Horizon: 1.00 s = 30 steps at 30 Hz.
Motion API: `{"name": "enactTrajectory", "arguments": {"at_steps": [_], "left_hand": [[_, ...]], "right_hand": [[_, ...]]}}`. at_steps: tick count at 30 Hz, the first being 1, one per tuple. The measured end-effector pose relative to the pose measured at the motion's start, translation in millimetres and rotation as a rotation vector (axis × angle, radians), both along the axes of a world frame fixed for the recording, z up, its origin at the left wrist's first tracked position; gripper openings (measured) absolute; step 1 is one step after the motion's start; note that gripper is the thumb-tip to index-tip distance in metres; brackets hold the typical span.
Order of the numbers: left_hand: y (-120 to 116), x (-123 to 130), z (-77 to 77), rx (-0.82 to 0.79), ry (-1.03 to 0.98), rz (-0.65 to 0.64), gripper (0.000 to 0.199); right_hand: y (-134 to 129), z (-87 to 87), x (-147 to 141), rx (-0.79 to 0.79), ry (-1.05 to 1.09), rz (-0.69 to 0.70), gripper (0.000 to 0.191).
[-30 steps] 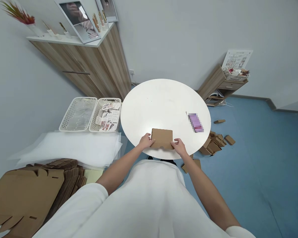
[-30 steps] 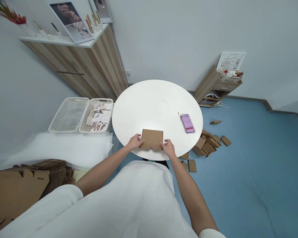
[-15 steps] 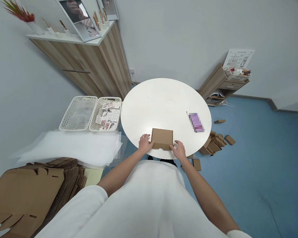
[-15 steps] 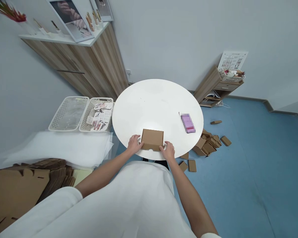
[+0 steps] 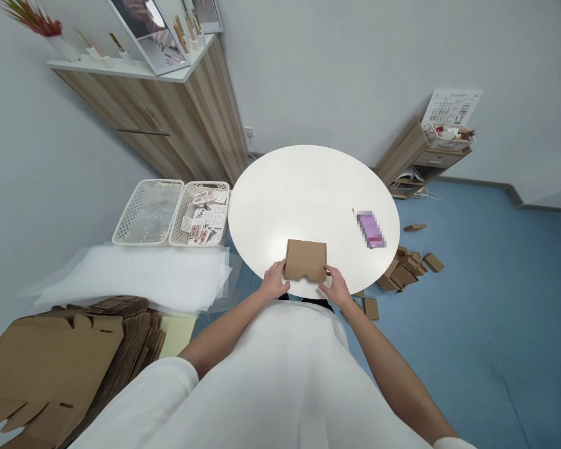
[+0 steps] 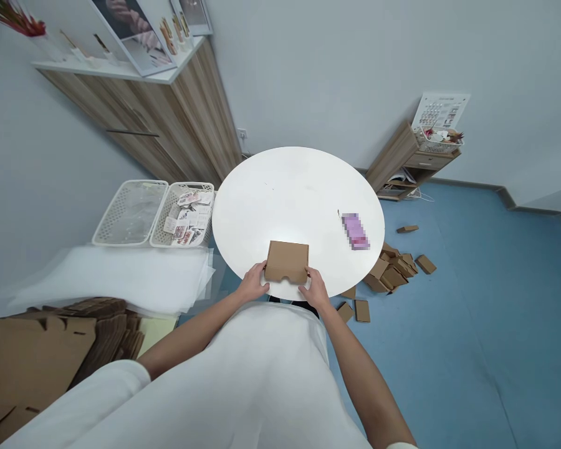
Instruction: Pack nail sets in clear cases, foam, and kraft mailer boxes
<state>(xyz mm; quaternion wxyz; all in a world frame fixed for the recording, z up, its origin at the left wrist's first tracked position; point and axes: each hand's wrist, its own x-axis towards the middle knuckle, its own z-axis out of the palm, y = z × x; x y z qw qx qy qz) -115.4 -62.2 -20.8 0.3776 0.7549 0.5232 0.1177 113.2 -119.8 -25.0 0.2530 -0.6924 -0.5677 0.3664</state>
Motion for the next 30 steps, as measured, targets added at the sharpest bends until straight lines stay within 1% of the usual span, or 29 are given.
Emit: {"name": "enactTrajectory", "arguments": {"at_steps": [3,6,9,11,13,16,21,24,27,28,30], "left_hand": [[9.3,0.2,15.8,-0.013,-0.049,0.005,0.063],[23.8,2.6,31.0,-0.006,-0.046,0.016,0.045],[42.1,6.4,42.3,-0.006,0.021,-0.002,0.029],[54.7,8.9,47.7,-0.014,0.077,-0.019,0.025],[66.2,11.4,51.7,-0.024,0.118,-0.041,0.024],[80.3,15.6,55.7,-0.05,0.155,-0.058,0.027],[95.4,20.7,57.8,-0.169,0.146,0.015,0.029],[98.9,19.6,55.5,-0.215,0.13,0.02,0.025],[98.3,16.4,51.2,-0.238,0.109,0.024,0.02],[97.7,15.2,49.8,-0.229,0.09,0.028,0.021],[96.9,13.0,47.6,-0.184,0.047,0.036,0.031]], "right_hand": [[9.4,11.7,6.4,-0.011,0.055,-0.016,0.062],[23.8,25.4,13.9,-0.031,0.079,-0.017,0.053],[39.9,38.5,20.8,-0.062,0.062,-0.018,0.048],[50.2,45.9,24.2,-0.075,0.045,-0.024,0.044],[59.9,51.6,26.3,-0.086,0.036,-0.028,0.041],[73.1,56.3,27.2,-0.117,0.038,-0.019,0.04],[87.8,57.9,26.1,-0.178,0.093,-0.048,0.044],[90.3,57.3,25.8,-0.191,0.138,-0.07,0.043],[90.2,56.8,26.0,-0.183,0.156,-0.061,0.044],[90.1,56.7,26.0,-0.181,0.154,-0.055,0.044],[90.1,56.8,26.1,-0.178,0.146,-0.042,0.044]]}}
